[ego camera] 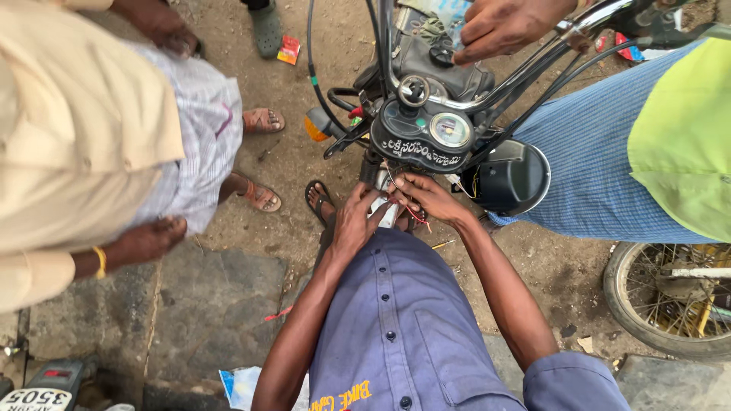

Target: The person manipulates exposed wires near the motorcycle's ignition and handlebar area, twisting and connecting them by hand. The person repeatedly tests the ignition switch while adjusting the wiring, with other people standing nearby observing the process.

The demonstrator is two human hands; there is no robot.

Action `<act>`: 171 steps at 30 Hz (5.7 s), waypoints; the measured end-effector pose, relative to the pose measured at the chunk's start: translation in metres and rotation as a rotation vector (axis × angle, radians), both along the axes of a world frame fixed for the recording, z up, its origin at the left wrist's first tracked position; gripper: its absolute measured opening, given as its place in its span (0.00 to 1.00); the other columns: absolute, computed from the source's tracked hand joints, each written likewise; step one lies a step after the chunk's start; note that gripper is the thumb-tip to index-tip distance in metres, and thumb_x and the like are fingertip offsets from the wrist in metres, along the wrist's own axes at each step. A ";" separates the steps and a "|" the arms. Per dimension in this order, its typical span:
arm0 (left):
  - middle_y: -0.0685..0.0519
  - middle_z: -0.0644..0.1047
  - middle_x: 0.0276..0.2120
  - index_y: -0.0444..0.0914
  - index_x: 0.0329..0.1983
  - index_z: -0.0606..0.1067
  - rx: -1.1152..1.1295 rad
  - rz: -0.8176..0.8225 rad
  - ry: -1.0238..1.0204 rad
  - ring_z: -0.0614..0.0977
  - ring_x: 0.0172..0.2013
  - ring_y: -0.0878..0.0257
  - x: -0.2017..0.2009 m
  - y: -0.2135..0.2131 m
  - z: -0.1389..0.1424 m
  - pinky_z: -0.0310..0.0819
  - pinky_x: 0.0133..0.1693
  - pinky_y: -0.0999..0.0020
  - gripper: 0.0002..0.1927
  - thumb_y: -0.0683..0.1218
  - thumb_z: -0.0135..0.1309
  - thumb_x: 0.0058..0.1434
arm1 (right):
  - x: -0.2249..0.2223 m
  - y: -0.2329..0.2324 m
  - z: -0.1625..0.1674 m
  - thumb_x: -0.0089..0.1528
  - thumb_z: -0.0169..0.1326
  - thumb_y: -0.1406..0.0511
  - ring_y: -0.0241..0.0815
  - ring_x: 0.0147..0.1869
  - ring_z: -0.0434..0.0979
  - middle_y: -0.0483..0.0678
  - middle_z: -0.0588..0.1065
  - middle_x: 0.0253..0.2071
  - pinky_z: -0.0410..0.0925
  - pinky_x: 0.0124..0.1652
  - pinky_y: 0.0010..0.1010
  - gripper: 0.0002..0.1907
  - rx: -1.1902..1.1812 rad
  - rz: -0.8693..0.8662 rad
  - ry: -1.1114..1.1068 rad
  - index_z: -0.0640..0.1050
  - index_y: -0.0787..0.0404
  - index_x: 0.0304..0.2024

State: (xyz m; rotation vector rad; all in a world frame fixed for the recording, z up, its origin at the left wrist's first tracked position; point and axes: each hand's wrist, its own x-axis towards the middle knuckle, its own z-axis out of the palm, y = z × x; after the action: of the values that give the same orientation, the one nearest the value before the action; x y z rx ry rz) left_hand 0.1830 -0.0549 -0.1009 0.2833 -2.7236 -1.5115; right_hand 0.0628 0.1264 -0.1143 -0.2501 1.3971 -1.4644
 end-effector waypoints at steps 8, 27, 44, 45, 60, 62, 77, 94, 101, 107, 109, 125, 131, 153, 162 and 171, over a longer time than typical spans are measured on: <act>0.43 0.75 0.46 0.35 0.51 0.74 0.133 -0.067 0.040 0.80 0.44 0.42 -0.002 0.009 0.007 0.76 0.44 0.54 0.18 0.44 0.61 0.58 | 0.017 0.015 -0.001 0.75 0.42 0.55 0.26 0.32 0.64 0.40 0.72 0.34 0.61 0.33 0.19 0.19 -0.055 -0.077 0.089 0.76 0.63 0.48; 0.47 0.77 0.50 0.31 0.50 0.79 0.504 0.074 -0.087 0.83 0.51 0.58 0.008 0.014 -0.023 0.80 0.54 0.66 0.16 0.39 0.63 0.59 | 0.056 0.023 0.016 0.66 0.59 0.65 0.27 0.36 0.76 0.42 0.79 0.36 0.70 0.36 0.23 0.12 0.283 -0.167 0.496 0.81 0.60 0.51; 0.48 0.82 0.38 0.32 0.42 0.79 0.375 0.186 -0.144 0.86 0.39 0.58 0.021 -0.007 -0.037 0.84 0.44 0.66 0.08 0.40 0.64 0.62 | 0.050 0.035 0.007 0.63 0.62 0.63 0.33 0.39 0.79 0.43 0.82 0.42 0.72 0.39 0.27 0.11 0.314 -0.239 0.429 0.83 0.58 0.47; 0.49 0.82 0.38 0.31 0.41 0.78 0.422 0.195 -0.161 0.86 0.40 0.58 0.023 -0.008 -0.043 0.84 0.44 0.66 0.08 0.39 0.63 0.62 | 0.050 0.034 0.010 0.61 0.63 0.63 0.34 0.37 0.79 0.43 0.82 0.42 0.73 0.38 0.28 0.11 0.361 -0.196 0.450 0.84 0.57 0.46; 0.45 0.78 0.46 0.33 0.54 0.78 0.067 0.234 0.096 0.79 0.39 0.58 0.012 -0.017 -0.031 0.76 0.41 0.66 0.16 0.33 0.55 0.62 | 0.058 0.039 0.015 0.59 0.62 0.67 0.39 0.43 0.81 0.46 0.80 0.40 0.74 0.44 0.29 0.08 0.263 -0.231 0.434 0.83 0.59 0.42; 0.45 0.78 0.48 0.34 0.55 0.77 0.001 0.246 0.121 0.80 0.39 0.58 0.017 -0.016 -0.006 0.76 0.43 0.66 0.15 0.34 0.54 0.65 | 0.061 0.040 0.013 0.60 0.62 0.69 0.40 0.46 0.80 0.47 0.81 0.42 0.72 0.47 0.32 0.08 0.181 -0.246 0.670 0.83 0.61 0.42; 0.45 0.78 0.49 0.34 0.55 0.74 -0.308 -0.440 0.172 0.82 0.48 0.51 0.039 0.011 0.019 0.77 0.48 0.60 0.17 0.37 0.52 0.62 | 0.062 0.038 0.036 0.66 0.54 0.61 0.52 0.45 0.79 0.50 0.78 0.41 0.71 0.43 0.40 0.10 0.214 0.049 0.828 0.77 0.60 0.46; 0.47 0.75 0.33 0.39 0.46 0.77 -0.296 -0.256 0.157 0.81 0.34 0.50 0.040 -0.007 -0.009 0.76 0.36 0.56 0.14 0.35 0.54 0.57 | 0.044 0.022 0.074 0.64 0.58 0.59 0.50 0.43 0.76 0.47 0.75 0.35 0.69 0.41 0.42 0.10 0.284 0.268 1.131 0.78 0.59 0.36; 0.44 0.79 0.46 0.37 0.54 0.77 -0.144 0.009 0.060 0.83 0.44 0.48 0.048 -0.022 0.002 0.79 0.44 0.58 0.13 0.38 0.57 0.66 | -0.005 0.066 0.141 0.64 0.57 0.58 0.48 0.40 0.79 0.47 0.79 0.36 0.71 0.40 0.39 0.11 0.351 0.154 0.991 0.82 0.58 0.40; 0.44 0.80 0.50 0.36 0.53 0.78 -0.180 -0.056 0.158 0.84 0.48 0.48 0.041 -0.025 0.036 0.79 0.48 0.59 0.14 0.37 0.57 0.64 | 0.017 0.029 0.111 0.66 0.55 0.58 0.50 0.44 0.82 0.50 0.81 0.40 0.73 0.44 0.40 0.13 0.358 0.238 0.731 0.80 0.58 0.46; 0.45 0.80 0.48 0.36 0.51 0.78 -0.207 -0.026 0.191 0.84 0.46 0.49 0.044 -0.023 0.042 0.79 0.46 0.60 0.13 0.37 0.58 0.63 | 0.033 0.022 0.098 0.66 0.53 0.59 0.48 0.45 0.83 0.50 0.82 0.40 0.73 0.44 0.39 0.12 0.252 0.137 0.733 0.79 0.59 0.47; 0.51 0.84 0.37 0.35 0.47 0.81 0.268 0.340 -0.267 0.85 0.35 0.65 0.064 -0.046 0.004 0.79 0.39 0.70 0.08 0.43 0.56 0.69 | 0.048 0.037 0.022 0.61 0.63 0.53 0.47 0.35 0.80 0.51 0.80 0.30 0.71 0.38 0.39 0.15 0.695 0.090 0.761 0.84 0.49 0.47; 0.44 0.83 0.40 0.32 0.49 0.80 0.543 0.389 -0.237 0.84 0.39 0.62 0.079 -0.054 -0.023 0.79 0.42 0.67 0.10 0.43 0.58 0.69 | 0.060 0.040 0.069 0.44 0.59 0.65 0.60 0.53 0.75 0.59 0.71 0.62 0.70 0.50 0.46 0.40 0.275 0.229 1.042 0.76 0.60 0.62; 0.45 0.84 0.45 0.31 0.61 0.70 0.624 0.609 -0.085 0.83 0.45 0.65 0.050 -0.046 -0.021 0.76 0.44 0.73 0.22 0.39 0.60 0.65 | 0.028 -0.081 -0.032 0.70 0.50 0.54 0.53 0.51 0.79 0.56 0.78 0.49 0.71 0.49 0.43 0.20 -0.003 0.146 0.760 0.76 0.61 0.58; 0.46 0.85 0.40 0.33 0.58 0.70 0.442 0.686 -0.025 0.84 0.40 0.65 0.042 -0.049 -0.027 0.78 0.45 0.70 0.24 0.39 0.64 0.61 | 0.041 -0.072 -0.009 0.68 0.52 0.54 0.51 0.42 0.81 0.54 0.81 0.39 0.70 0.43 0.40 0.18 0.091 0.143 0.668 0.81 0.61 0.46; 0.52 0.83 0.41 0.39 0.56 0.78 0.393 0.558 -0.109 0.85 0.37 0.67 0.049 -0.076 -0.044 0.82 0.40 0.68 0.15 0.47 0.53 0.69 | 0.037 -0.062 -0.006 0.68 0.51 0.52 0.44 0.44 0.81 0.49 0.82 0.41 0.70 0.46 0.37 0.18 0.196 0.103 0.552 0.81 0.57 0.49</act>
State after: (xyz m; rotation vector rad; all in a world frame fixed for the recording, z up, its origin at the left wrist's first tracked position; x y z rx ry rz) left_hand 0.2320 -0.1311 -0.1454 1.0510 -2.1054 -1.8477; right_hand 0.0998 0.0646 -0.1207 -0.6263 1.9230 -1.2072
